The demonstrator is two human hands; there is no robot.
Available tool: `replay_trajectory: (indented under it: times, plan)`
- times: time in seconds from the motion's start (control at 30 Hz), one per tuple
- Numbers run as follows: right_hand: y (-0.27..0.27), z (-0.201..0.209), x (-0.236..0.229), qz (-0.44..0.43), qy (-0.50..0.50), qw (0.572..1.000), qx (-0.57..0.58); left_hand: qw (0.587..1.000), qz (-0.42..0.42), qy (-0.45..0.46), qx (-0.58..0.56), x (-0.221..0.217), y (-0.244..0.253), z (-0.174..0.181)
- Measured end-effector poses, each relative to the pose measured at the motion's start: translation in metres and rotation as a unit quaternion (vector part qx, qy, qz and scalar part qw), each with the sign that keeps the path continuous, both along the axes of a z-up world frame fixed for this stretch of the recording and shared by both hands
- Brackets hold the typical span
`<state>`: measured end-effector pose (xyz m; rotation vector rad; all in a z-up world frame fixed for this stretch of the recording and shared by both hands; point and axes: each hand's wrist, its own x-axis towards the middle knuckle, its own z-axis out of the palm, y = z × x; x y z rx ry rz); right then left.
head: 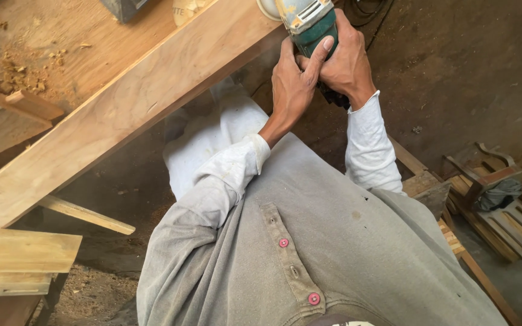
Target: The person uses a handheld power sander to smooth the surface of a wooden plank on a workbench. They then flip the plank over to sand the other side and continue the process.
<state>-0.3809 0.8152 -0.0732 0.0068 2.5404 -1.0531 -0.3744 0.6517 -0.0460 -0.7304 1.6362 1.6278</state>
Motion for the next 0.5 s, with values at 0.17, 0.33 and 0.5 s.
replay_trajectory:
  times: [0.17,0.33,0.5]
  plan:
    - [0.015,0.008,-0.015,-0.014,0.025,0.999,-0.019,0.999,-0.001,0.042,0.014,-0.012,0.024,-0.008]
    - [0.045,-0.008,-0.017,-0.026,0.045,0.999,0.011,0.999,-0.016,0.038,0.014,-0.023,0.045,-0.012]
    - [0.057,-0.003,-0.021,-0.029,0.053,0.998,-0.003,0.999,-0.036,0.030,0.021,-0.032,0.059,-0.010]
